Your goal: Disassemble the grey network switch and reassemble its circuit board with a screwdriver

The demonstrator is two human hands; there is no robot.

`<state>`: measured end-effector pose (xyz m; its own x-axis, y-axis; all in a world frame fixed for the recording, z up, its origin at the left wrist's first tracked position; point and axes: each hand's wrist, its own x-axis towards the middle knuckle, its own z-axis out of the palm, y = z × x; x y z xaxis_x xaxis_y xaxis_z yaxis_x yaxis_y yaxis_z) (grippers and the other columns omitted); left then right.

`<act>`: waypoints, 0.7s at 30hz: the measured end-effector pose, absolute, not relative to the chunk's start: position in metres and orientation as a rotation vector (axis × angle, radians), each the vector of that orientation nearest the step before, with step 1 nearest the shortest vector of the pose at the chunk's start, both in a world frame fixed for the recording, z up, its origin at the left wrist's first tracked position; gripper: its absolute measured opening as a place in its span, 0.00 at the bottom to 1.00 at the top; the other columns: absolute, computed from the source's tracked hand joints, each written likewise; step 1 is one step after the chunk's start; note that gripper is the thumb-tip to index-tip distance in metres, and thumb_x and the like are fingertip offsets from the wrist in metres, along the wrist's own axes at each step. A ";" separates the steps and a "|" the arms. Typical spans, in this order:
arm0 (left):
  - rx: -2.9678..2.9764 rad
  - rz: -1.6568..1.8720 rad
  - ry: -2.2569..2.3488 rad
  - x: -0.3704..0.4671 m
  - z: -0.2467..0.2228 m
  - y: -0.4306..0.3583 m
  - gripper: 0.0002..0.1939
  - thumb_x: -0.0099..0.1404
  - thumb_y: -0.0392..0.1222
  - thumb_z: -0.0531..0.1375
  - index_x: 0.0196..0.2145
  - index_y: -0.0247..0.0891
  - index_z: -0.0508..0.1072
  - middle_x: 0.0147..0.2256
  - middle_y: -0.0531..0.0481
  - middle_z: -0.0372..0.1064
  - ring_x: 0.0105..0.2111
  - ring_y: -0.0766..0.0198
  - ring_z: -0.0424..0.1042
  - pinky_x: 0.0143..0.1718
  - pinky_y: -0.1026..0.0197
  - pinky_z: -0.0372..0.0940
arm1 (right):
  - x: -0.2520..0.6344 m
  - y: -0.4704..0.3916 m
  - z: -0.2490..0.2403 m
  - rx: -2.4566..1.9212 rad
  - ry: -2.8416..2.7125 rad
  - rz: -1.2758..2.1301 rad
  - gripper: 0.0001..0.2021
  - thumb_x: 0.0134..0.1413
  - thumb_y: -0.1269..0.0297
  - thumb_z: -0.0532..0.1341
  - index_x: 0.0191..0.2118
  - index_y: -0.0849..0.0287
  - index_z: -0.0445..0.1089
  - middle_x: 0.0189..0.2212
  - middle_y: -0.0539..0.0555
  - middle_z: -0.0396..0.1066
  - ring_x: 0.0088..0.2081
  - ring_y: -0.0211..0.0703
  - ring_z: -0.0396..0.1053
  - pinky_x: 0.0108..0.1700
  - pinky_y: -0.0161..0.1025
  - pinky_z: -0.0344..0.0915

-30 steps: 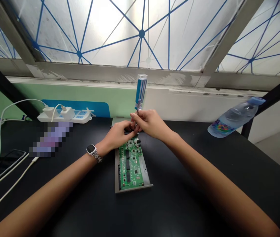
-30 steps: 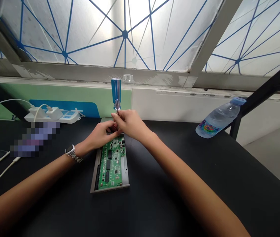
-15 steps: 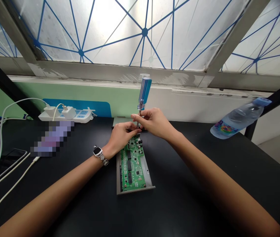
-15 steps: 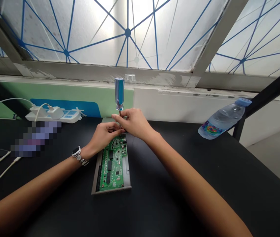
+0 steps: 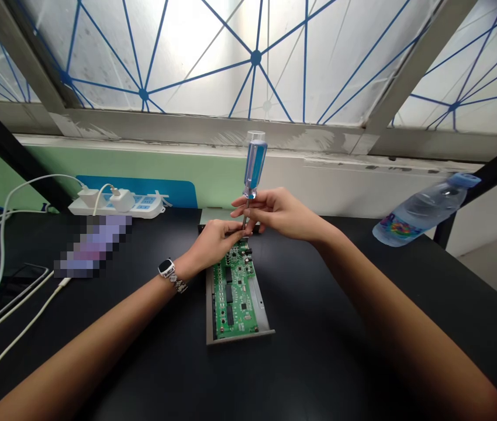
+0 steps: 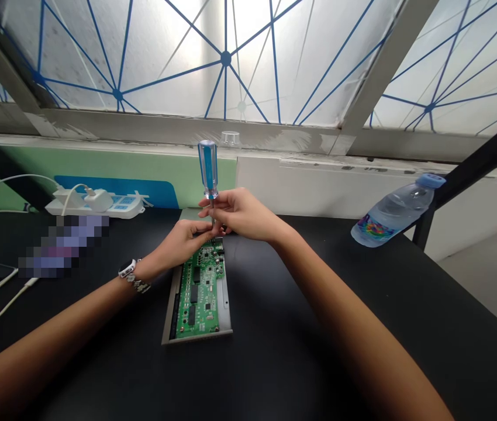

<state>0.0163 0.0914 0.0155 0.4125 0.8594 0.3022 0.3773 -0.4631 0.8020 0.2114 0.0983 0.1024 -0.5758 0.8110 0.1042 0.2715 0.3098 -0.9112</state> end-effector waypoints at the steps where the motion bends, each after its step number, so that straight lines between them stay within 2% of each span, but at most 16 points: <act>1: 2.038 0.945 1.044 0.017 0.017 0.092 0.16 0.72 0.50 0.59 0.38 0.38 0.83 0.32 0.50 0.80 0.33 0.57 0.77 0.36 0.60 0.69 | 0.213 0.099 0.103 -0.958 -2.018 1.251 0.13 0.62 0.68 0.64 0.51 0.62 0.76 0.47 0.60 0.81 0.31 0.39 0.79 0.29 0.35 0.74; 5: 2.103 0.888 1.051 0.017 0.021 0.091 0.14 0.73 0.45 0.57 0.40 0.39 0.82 0.34 0.48 0.80 0.34 0.58 0.77 0.37 0.59 0.69 | 0.216 0.100 0.102 -0.949 -2.044 1.241 0.12 0.63 0.67 0.63 0.51 0.62 0.76 0.47 0.59 0.81 0.31 0.39 0.80 0.30 0.35 0.74; 10: 2.063 1.017 1.049 0.020 0.023 0.089 0.09 0.71 0.42 0.60 0.40 0.38 0.80 0.39 0.47 0.80 0.41 0.57 0.78 0.45 0.57 0.70 | 0.213 0.102 0.096 -0.959 -2.036 1.071 0.09 0.61 0.63 0.66 0.41 0.63 0.78 0.35 0.56 0.82 0.25 0.39 0.77 0.32 0.39 0.76; 14: 1.930 1.224 1.119 0.024 0.022 0.090 0.11 0.64 0.48 0.68 0.37 0.38 0.76 0.34 0.48 0.78 0.36 0.59 0.78 0.40 0.57 0.72 | 0.210 0.103 0.091 -0.991 -2.010 0.902 0.08 0.57 0.61 0.67 0.32 0.61 0.77 0.31 0.54 0.80 0.22 0.40 0.74 0.26 0.38 0.71; 17: 1.882 1.289 1.130 0.027 0.021 0.091 0.13 0.61 0.48 0.71 0.33 0.38 0.74 0.31 0.50 0.77 0.32 0.61 0.77 0.37 0.58 0.73 | 0.208 0.103 0.089 -1.019 -1.993 0.830 0.09 0.56 0.60 0.67 0.30 0.61 0.75 0.28 0.54 0.78 0.21 0.37 0.70 0.23 0.37 0.66; 21: 1.857 1.319 1.164 0.030 0.021 0.090 0.14 0.60 0.47 0.72 0.29 0.38 0.72 0.27 0.51 0.75 0.28 0.63 0.74 0.32 0.60 0.70 | 0.203 0.102 0.087 -1.071 -1.964 0.640 0.11 0.53 0.60 0.69 0.25 0.59 0.71 0.24 0.51 0.74 0.24 0.37 0.66 0.27 0.36 0.62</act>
